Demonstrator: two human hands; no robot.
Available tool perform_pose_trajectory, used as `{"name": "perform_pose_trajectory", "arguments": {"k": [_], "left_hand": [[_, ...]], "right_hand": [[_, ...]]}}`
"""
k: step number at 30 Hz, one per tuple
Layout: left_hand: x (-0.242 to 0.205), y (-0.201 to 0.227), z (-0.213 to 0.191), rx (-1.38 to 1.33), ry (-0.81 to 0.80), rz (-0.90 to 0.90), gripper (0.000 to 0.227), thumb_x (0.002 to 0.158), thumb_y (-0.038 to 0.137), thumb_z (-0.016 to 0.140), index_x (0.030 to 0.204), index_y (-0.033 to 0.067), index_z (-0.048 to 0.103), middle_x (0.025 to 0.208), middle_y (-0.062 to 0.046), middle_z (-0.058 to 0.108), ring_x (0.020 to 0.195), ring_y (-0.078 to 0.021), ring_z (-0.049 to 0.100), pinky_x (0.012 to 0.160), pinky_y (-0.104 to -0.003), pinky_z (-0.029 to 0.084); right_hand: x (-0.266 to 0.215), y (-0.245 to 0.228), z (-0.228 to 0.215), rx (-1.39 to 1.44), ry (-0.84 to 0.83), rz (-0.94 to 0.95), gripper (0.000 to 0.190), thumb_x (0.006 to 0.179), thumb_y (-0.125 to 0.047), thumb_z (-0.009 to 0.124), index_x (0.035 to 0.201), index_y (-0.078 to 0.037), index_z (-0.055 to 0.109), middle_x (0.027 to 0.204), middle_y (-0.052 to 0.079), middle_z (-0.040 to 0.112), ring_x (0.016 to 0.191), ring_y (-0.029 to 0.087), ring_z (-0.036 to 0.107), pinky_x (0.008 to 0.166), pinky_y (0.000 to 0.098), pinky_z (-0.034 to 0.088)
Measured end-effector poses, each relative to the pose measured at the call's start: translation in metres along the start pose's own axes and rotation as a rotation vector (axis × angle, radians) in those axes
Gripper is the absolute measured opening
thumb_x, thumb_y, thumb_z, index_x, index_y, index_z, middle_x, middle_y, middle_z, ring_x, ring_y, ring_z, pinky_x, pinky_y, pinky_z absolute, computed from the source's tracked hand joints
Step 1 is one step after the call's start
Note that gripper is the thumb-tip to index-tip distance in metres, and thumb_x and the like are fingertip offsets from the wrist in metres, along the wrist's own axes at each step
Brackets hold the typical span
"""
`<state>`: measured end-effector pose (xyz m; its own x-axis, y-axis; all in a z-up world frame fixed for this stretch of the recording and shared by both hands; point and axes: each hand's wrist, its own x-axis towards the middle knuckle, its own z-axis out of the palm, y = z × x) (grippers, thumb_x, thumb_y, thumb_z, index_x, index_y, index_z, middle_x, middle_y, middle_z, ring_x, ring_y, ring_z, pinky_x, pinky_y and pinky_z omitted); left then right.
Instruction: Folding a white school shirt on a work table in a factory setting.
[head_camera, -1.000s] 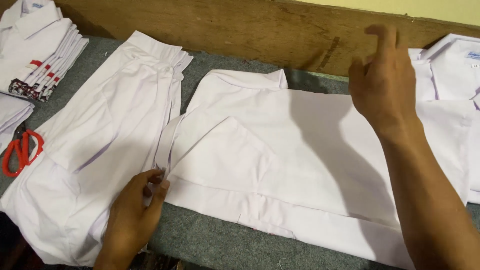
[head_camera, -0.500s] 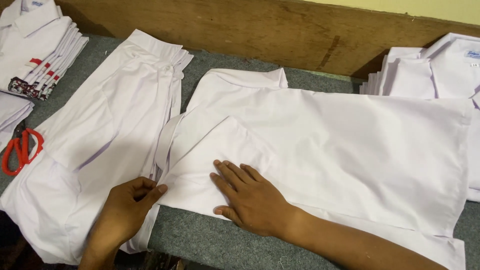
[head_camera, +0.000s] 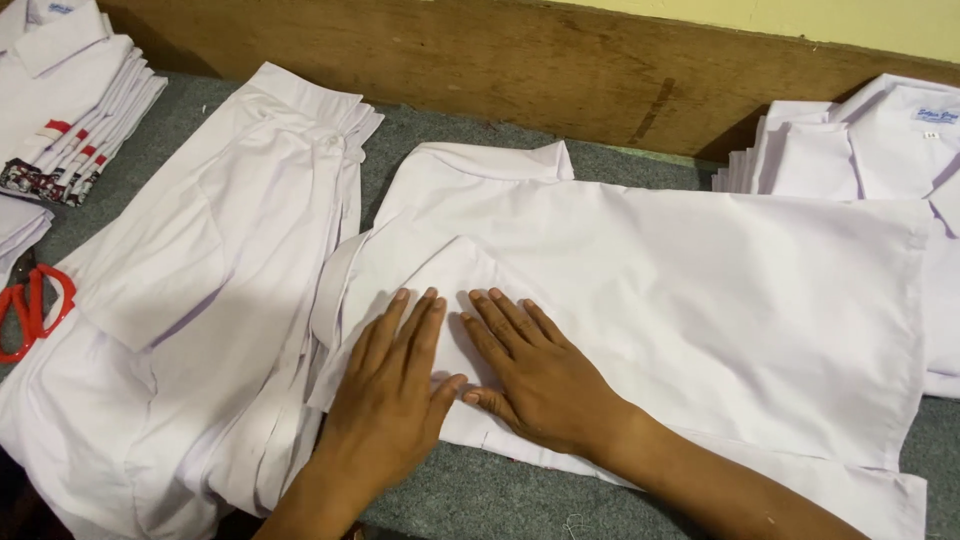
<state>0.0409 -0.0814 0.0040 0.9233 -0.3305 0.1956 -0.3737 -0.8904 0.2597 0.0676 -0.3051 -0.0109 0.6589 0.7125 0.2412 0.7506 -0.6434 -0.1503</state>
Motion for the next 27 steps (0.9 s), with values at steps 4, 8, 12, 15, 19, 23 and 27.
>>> {"name": "perform_pose_trajectory", "arguments": {"k": [4, 8, 12, 15, 19, 23, 27], "left_hand": [[0.011, -0.017, 0.033, 0.147, -0.060, 0.088, 0.083, 0.105, 0.057, 0.037, 0.164, 0.0038, 0.014, 0.172, -0.012, 0.017, 0.157, -0.0330, 0.013, 0.122, -0.045, 0.019], [0.008, -0.020, 0.030, 0.131, -0.047, 0.083, 0.083, 0.104, 0.063, 0.032, 0.164, 0.0069, 0.020, 0.171, -0.010, 0.023, 0.157, -0.0318, 0.015, 0.122, -0.045, 0.019], [0.008, -0.019, 0.025, 0.101, -0.086, 0.050, 0.082, 0.104, 0.064, 0.033, 0.164, 0.0095, 0.020, 0.170, -0.008, 0.023, 0.157, -0.0302, 0.014, 0.121, -0.044, 0.018], [0.019, -0.017, 0.017, 0.086, -0.068, 0.047, 0.079, 0.103, 0.062, 0.037, 0.160, 0.0077, 0.029, 0.166, -0.010, 0.033, 0.153, -0.0359, 0.023, 0.117, -0.049, 0.023], [0.064, -0.001, -0.027, 0.003, -0.169, -0.023, 0.065, 0.104, 0.044, 0.048, 0.157, 0.0074, 0.041, 0.152, -0.019, 0.050, 0.146, -0.0468, 0.037, 0.115, -0.063, 0.027], [0.130, -0.006, -0.035, -0.141, -0.283, -0.142, 0.057, 0.105, 0.040, 0.046, 0.156, 0.0133, 0.045, 0.146, -0.010, 0.060, 0.138, -0.0350, 0.053, 0.114, -0.054, 0.036], [0.150, 0.009, -0.041, -0.158, -0.387, -0.321, 0.044, 0.100, 0.039, 0.055, 0.127, 0.0050, 0.064, 0.102, -0.016, 0.076, 0.100, -0.0341, 0.075, 0.086, -0.051, 0.055]], "right_hand": [[-0.006, 0.017, 0.009, 0.082, -0.044, 0.087, 0.077, 0.108, -0.059, 0.028, 0.160, -0.002, 0.029, 0.166, 0.023, 0.028, 0.155, 0.036, 0.024, 0.123, 0.0480, 0.021], [-0.009, 0.032, 0.007, 0.029, -0.055, 0.118, 0.077, 0.108, -0.059, 0.027, 0.160, -0.003, 0.028, 0.166, 0.017, 0.031, 0.155, 0.034, 0.024, 0.122, 0.0496, 0.019], [-0.015, 0.046, 0.001, 0.032, -0.079, 0.204, 0.077, 0.108, -0.061, 0.022, 0.161, -0.006, 0.027, 0.168, 0.014, 0.028, 0.155, 0.033, 0.021, 0.122, 0.0501, 0.016], [-0.017, 0.050, 0.001, 0.020, -0.070, 0.234, 0.075, 0.108, -0.060, 0.024, 0.160, -0.007, 0.030, 0.167, 0.014, 0.029, 0.155, 0.033, 0.022, 0.122, 0.0507, 0.017], [-0.006, 0.039, -0.021, 0.045, -0.332, 0.361, 0.073, 0.107, -0.062, 0.018, 0.164, -0.017, 0.024, 0.169, 0.012, 0.025, 0.157, 0.030, 0.017, 0.125, 0.0513, 0.009], [-0.006, 0.038, -0.023, 0.047, -0.343, 0.370, 0.072, 0.107, -0.061, 0.018, 0.165, -0.018, 0.023, 0.170, 0.011, 0.024, 0.158, 0.029, 0.016, 0.126, 0.0512, 0.009], [-0.006, 0.038, -0.026, 0.083, -0.343, 0.388, 0.070, 0.107, -0.059, 0.018, 0.164, -0.018, 0.024, 0.170, 0.010, 0.025, 0.158, 0.029, 0.017, 0.126, 0.0504, 0.009]]}}
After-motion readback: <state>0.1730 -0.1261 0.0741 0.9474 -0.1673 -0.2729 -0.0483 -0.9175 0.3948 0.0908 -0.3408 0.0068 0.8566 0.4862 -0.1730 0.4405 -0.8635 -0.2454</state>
